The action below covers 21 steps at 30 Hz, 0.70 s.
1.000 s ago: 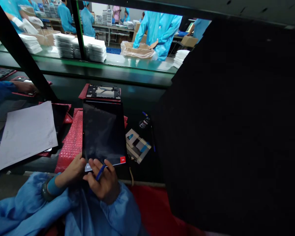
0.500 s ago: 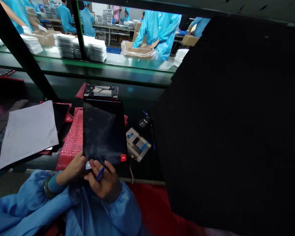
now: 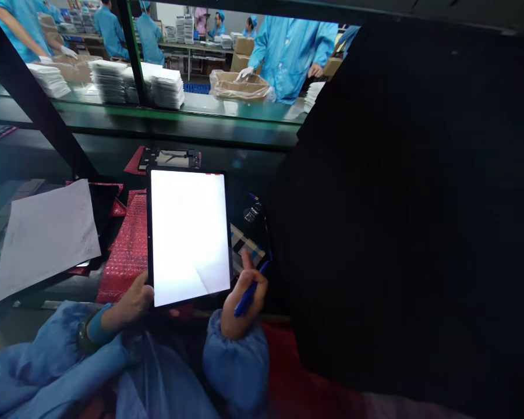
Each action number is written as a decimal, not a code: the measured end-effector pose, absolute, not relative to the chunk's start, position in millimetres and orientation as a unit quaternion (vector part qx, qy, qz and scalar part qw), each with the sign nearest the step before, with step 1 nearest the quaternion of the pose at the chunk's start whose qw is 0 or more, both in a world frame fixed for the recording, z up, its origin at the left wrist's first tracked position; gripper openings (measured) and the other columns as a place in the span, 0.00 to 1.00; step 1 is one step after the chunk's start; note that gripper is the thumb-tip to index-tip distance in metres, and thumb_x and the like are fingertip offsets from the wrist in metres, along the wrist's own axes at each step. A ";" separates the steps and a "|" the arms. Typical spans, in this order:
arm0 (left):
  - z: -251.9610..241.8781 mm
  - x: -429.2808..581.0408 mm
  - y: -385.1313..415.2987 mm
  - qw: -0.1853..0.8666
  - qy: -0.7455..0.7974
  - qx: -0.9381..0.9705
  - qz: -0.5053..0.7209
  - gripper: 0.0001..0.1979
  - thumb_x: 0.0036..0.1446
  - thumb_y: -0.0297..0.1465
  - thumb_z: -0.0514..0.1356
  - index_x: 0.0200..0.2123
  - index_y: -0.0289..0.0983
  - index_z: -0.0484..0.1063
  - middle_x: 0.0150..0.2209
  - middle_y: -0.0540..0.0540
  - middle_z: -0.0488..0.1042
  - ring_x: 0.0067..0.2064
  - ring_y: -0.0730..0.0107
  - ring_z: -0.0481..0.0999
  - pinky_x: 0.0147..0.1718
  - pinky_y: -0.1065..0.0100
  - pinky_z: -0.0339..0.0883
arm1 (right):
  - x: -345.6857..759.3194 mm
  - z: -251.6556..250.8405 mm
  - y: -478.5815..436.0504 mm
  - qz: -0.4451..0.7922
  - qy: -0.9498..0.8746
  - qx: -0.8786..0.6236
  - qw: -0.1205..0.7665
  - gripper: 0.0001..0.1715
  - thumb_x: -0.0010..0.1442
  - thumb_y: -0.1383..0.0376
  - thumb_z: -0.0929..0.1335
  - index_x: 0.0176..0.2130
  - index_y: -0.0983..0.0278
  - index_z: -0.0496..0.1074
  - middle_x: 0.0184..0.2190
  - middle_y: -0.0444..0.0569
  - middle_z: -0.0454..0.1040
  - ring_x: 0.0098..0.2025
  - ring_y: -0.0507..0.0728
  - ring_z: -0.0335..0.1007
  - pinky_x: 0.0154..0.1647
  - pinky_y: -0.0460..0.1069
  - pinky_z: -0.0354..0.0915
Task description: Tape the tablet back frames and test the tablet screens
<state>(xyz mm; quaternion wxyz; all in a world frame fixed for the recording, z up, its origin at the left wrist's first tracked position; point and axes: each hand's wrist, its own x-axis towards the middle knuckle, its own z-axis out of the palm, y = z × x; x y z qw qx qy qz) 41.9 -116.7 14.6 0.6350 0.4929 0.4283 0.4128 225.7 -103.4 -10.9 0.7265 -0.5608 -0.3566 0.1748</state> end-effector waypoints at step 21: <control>19.7 65.1 -125.3 0.727 0.365 0.436 0.384 0.30 0.49 0.56 0.57 0.42 0.36 0.71 0.29 0.44 0.79 0.20 0.64 0.76 0.19 0.64 0.71 | 251.4 -1.6 -105.9 0.481 -0.097 -0.473 0.732 0.26 0.55 0.43 0.66 0.36 0.61 0.77 0.37 0.46 0.80 0.39 0.55 0.75 0.44 0.51 0.67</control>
